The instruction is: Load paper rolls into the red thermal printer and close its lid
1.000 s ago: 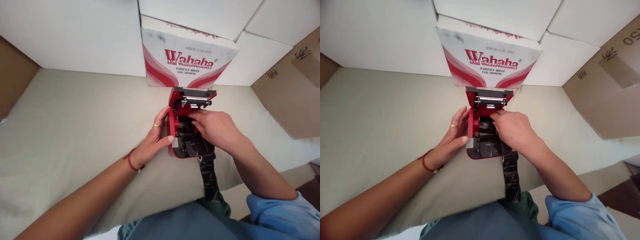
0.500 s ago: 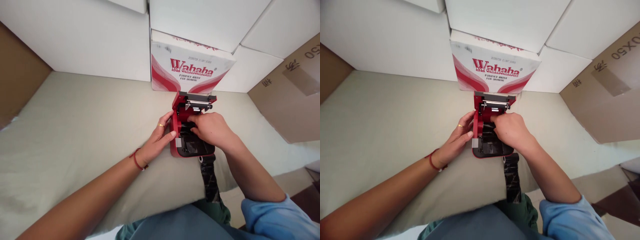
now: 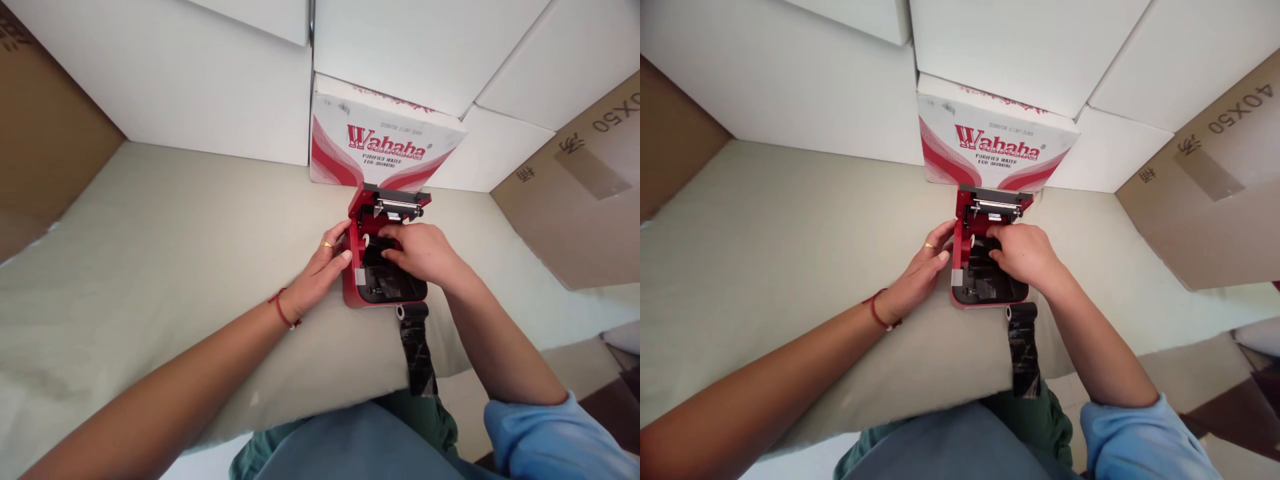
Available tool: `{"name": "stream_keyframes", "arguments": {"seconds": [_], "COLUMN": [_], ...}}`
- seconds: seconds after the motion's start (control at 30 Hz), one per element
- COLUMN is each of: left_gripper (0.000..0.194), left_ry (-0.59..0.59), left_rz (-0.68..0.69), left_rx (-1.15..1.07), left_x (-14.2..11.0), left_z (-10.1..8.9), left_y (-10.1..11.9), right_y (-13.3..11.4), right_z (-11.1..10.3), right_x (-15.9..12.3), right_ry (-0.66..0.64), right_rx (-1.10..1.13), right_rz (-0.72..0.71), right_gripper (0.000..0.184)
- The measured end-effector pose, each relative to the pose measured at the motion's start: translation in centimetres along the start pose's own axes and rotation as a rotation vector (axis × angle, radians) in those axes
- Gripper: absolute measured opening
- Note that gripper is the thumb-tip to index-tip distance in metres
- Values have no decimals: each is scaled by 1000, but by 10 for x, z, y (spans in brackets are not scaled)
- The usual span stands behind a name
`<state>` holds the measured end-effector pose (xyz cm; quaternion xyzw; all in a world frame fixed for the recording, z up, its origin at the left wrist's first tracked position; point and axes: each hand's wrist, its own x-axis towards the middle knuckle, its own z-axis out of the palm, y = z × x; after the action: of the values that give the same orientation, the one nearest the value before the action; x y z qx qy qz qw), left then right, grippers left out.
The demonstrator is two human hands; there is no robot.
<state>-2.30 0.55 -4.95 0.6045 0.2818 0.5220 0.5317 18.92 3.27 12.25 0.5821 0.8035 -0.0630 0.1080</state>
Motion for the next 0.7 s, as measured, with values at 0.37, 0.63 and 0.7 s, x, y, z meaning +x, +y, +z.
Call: {"name": "stream_keyframes", "arguments": {"seconds": [0.37, 0.63, 0.7], "left_gripper": [73, 75, 75], "left_ry": [4, 13, 20], "left_rz": [-16, -42, -34], "left_rx": [-31, -36, -36], "left_x": [3, 5, 6], "left_z": [1, 0, 0], "left_y": [9, 7, 6], "right_y": [65, 149, 151], "right_z": [-2, 58, 80], "right_x": [-82, -119, -112], "right_ry": [170, 86, 75], "right_rx": [1144, 1146, 1058], "right_rz": [-141, 345, 344], "right_gripper": [42, 67, 72]}}
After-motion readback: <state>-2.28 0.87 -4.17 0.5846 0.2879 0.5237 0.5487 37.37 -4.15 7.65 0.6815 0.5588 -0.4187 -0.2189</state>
